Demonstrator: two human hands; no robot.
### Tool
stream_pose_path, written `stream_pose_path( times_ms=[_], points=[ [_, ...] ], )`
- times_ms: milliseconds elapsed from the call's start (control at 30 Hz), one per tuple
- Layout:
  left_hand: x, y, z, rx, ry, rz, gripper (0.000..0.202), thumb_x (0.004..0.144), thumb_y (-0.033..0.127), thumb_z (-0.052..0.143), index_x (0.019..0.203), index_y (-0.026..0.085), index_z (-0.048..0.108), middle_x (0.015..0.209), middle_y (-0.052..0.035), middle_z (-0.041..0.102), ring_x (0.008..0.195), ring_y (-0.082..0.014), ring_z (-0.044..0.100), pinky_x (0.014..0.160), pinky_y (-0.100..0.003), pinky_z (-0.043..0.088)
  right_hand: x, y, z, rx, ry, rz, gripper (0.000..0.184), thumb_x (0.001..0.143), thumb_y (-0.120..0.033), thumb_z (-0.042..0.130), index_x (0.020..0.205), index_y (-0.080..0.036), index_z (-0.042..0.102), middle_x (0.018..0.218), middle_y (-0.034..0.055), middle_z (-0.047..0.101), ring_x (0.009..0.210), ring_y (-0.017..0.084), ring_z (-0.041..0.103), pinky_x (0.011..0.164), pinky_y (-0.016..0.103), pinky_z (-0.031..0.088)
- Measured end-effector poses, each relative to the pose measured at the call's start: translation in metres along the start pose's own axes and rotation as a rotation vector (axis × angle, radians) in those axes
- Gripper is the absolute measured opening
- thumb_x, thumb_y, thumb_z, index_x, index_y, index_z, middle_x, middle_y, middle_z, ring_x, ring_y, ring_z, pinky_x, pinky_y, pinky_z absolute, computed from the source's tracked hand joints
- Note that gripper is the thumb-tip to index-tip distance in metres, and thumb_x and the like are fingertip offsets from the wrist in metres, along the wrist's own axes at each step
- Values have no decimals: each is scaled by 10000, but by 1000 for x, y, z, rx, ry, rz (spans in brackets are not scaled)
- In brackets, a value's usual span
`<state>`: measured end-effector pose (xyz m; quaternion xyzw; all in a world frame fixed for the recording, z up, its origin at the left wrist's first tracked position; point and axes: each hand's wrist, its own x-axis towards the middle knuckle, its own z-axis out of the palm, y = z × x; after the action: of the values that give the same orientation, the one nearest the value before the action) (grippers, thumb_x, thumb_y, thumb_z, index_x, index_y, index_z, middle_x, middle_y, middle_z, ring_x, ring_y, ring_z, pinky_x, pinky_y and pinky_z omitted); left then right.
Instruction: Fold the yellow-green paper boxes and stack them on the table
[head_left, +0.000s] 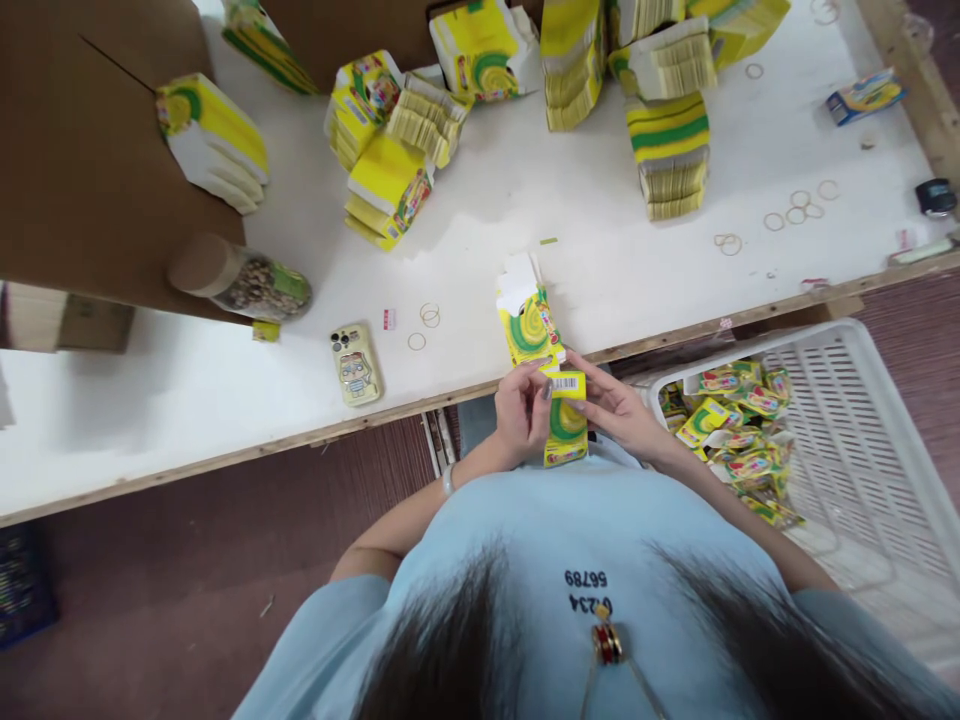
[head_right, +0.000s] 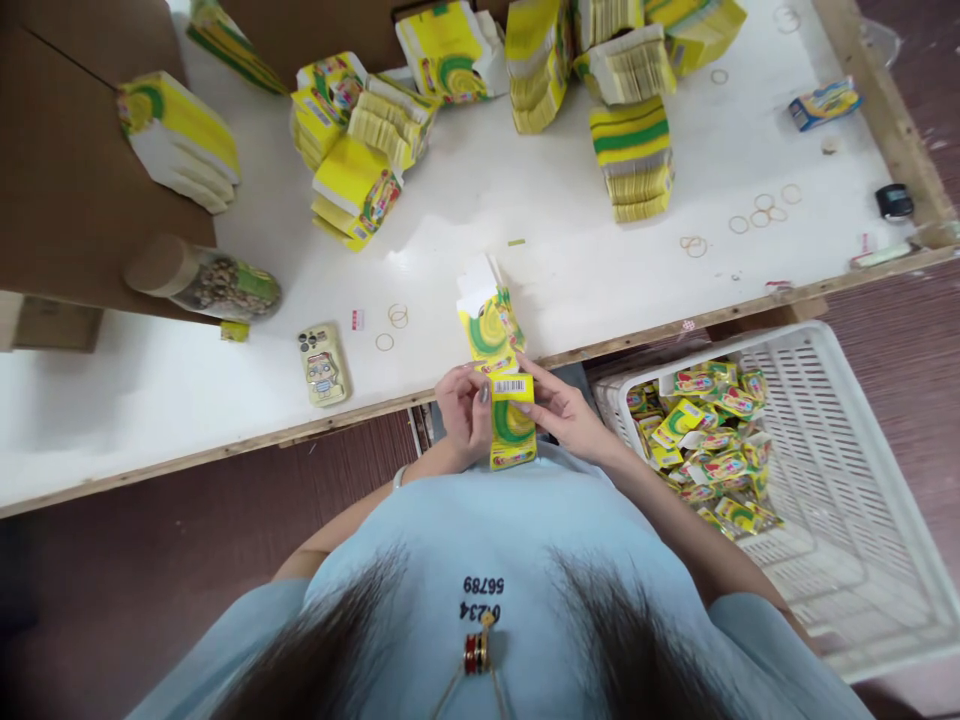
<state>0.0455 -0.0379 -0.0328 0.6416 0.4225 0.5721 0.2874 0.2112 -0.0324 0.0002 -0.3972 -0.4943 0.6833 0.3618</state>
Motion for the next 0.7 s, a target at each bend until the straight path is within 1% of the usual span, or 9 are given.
stream_pose_path(
  times_ms=[100, 167, 233, 267, 333, 400, 500, 633, 700],
  points=[
    [28, -9, -5, 65, -44, 51, 323, 1041, 412, 488, 1324, 258, 460, 864, -10, 562, 715, -161, 553, 671, -321, 493, -9, -7, -31, -193, 71, -81, 599, 970, -496, 608, 1522, -292, 494, 1223, 91, 757, 938, 191, 750, 790, 350, 653],
    [62, -24, -16, 173, -74, 57, 375, 980, 462, 606, 1272, 241, 524, 1087, -87, 609, 1052, -250, 596, 906, -419, 511, -25, -17, -68, -492, 180, -80, 615, 974, -502, 583, 1540, -285, 478, 1287, 119, 725, 952, 227, 743, 830, 407, 641],
    [103, -48, -28, 312, -79, -12, 581, 883, 546, 722, 1323, 228, 514, 1331, -154, 536, 1336, -329, 458, 1077, -499, 425, -44, -29, -106, -959, 329, 64, 628, 985, -513, 520, 1558, -262, 464, 1250, 175, 723, 967, 311, 734, 855, 515, 608],
    [123, -62, -34, 339, -99, -46, 683, 808, 566, 797, 1328, 223, 516, 1374, -166, 510, 1377, -347, 415, 1114, -512, 390, -54, -34, -122, -1192, 440, 170, 660, 986, -522, 496, 1569, -217, 452, 1226, 231, 714, 1011, 385, 719, 866, 591, 575],
    [156, -90, -42, 366, -196, -107, 663, 717, 518, 892, 1215, 204, 587, 1260, -148, 579, 1255, -326, 496, 1106, -516, 391, -68, -42, -141, -1541, 652, 337, 737, 977, -551, 481, 1577, -125, 426, 1266, 336, 656, 1148, 514, 646, 928, 703, 485],
    [178, -110, -44, 353, -319, -150, 397, 757, 400, 888, 984, 184, 644, 1005, -87, 643, 1015, -254, 576, 1010, -472, 459, -71, -43, -144, -1664, 744, 363, 792, 975, -565, 480, 1585, -70, 375, 1360, 383, 581, 1252, 556, 574, 995, 724, 429],
    [194, -122, -44, 343, -365, -140, 235, 853, 266, 810, 756, 179, 615, 816, -35, 615, 854, -192, 570, 890, -399, 502, -55, -36, -132, -1566, 633, 203, 769, 992, -547, 467, 1586, -76, 339, 1387, 332, 590, 1268, 493, 586, 1037, 685, 445],
    [199, -114, -49, 325, -182, -9, 288, 869, 395, 791, 775, 170, 637, 1023, -64, 650, 1044, -192, 606, 905, -352, 518, 1, -23, -98, -1308, 553, -142, 675, 1004, -552, 474, 1548, -158, 401, 1440, 234, 594, 1349, 403, 552, 1135, 675, 394],
    [197, -103, -51, 261, -68, 25, 359, 893, 516, 725, 803, 184, 624, 994, -53, 658, 962, -160, 628, 784, -302, 532, 36, -20, -73, -1144, 549, -351, 660, 1008, -561, 480, 1555, -209, 371, 1498, 194, 557, 1398, 362, 519, 1158, 625, 411]
  ],
)
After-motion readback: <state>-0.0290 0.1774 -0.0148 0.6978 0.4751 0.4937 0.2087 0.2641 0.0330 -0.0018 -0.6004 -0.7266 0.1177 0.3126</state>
